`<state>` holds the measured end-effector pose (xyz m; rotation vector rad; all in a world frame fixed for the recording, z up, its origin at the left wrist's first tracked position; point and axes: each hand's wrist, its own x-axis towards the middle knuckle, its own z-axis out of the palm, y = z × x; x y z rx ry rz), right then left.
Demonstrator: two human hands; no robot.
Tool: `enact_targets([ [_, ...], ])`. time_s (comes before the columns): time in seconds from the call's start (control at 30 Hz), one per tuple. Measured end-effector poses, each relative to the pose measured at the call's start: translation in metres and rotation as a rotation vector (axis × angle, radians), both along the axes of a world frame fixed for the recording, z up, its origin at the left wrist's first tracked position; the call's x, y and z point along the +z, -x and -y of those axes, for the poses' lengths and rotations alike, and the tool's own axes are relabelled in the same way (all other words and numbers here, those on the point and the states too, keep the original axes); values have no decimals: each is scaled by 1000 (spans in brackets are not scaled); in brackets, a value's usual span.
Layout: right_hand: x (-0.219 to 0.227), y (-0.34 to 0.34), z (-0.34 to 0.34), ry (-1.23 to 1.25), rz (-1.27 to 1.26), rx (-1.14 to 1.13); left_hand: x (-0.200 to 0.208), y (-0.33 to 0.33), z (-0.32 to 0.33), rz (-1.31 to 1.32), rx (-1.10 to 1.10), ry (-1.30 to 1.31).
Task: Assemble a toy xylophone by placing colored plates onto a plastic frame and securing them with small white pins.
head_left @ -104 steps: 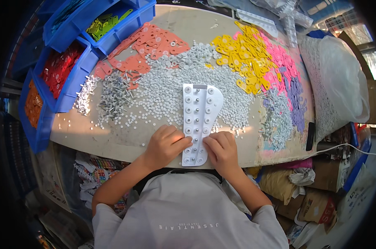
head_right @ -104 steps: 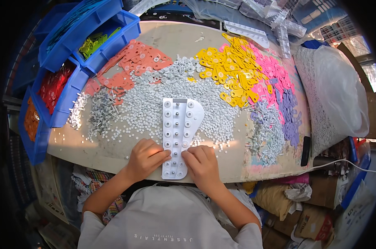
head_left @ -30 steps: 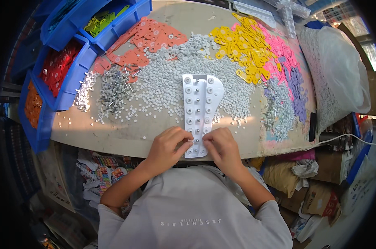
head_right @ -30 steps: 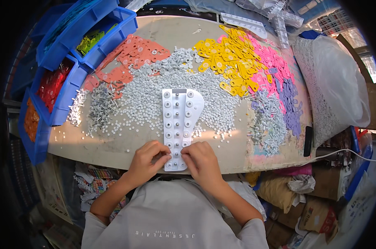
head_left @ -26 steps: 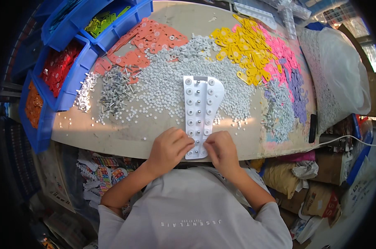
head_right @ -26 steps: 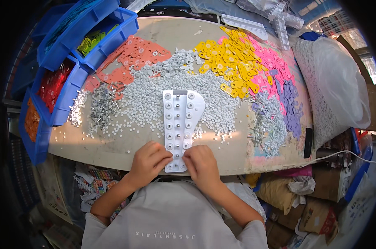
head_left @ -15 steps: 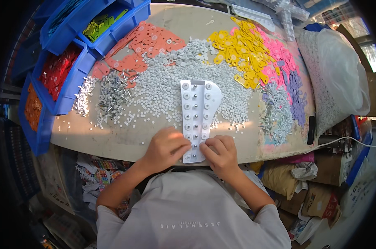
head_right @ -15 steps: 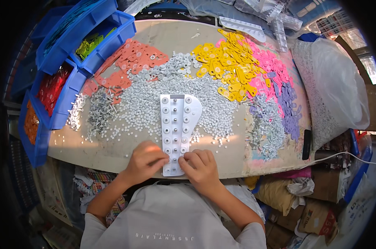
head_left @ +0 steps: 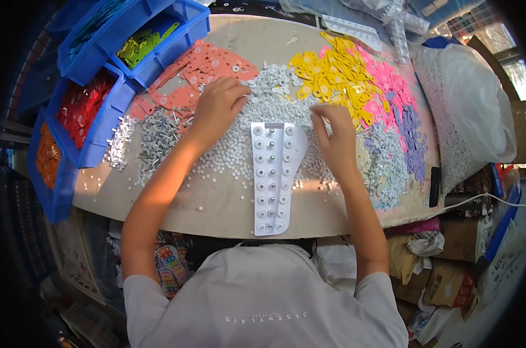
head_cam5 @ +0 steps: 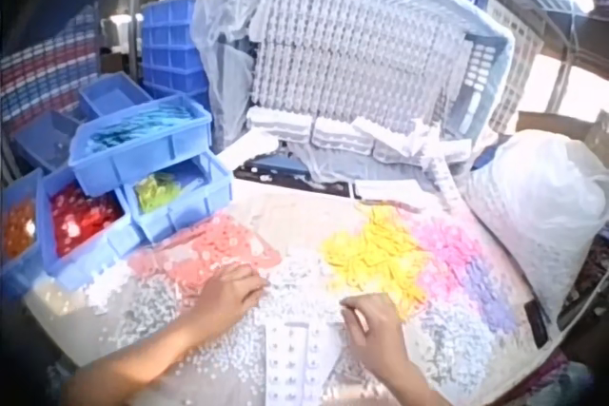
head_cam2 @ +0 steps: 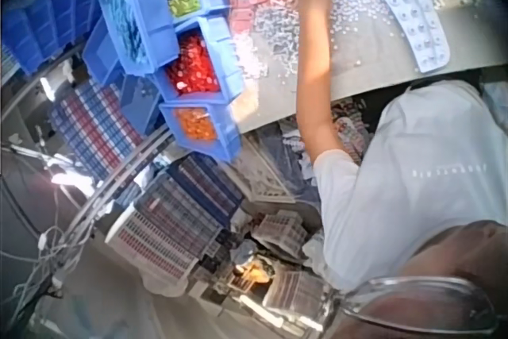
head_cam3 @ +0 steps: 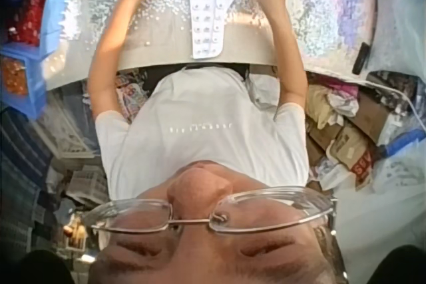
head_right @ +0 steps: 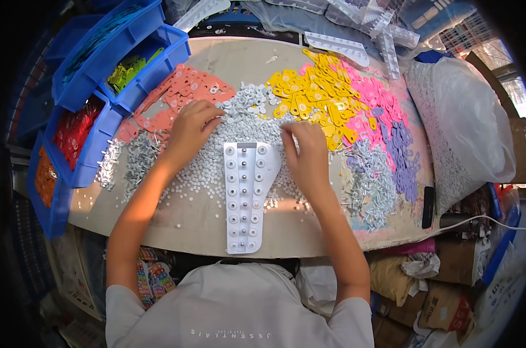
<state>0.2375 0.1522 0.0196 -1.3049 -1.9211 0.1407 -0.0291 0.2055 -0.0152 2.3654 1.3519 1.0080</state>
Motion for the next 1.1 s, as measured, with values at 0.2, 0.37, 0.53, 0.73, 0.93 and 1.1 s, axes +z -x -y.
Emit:
enact_targets([
  [0.2,-40,-1,-88,19,118,2,-17,-15,-19,-122,-50,-139],
  [0.37,-48,8,-101,62,239,-45,-17,-14,-16,-140,-35,-178],
  [0.53,-39,12,-87,127,123,-22,-10,-13,-7,-125,16,-156],
  [0.73,16,9,41,365,-159,159,43,2,93,241,-136,287],
  [0.93,30,10,151,682,-156,291,44,-6,188,271,-357,502],
  [1.1,19,21,176,742,-240,263,23,-15,214,244,-271,478],
])
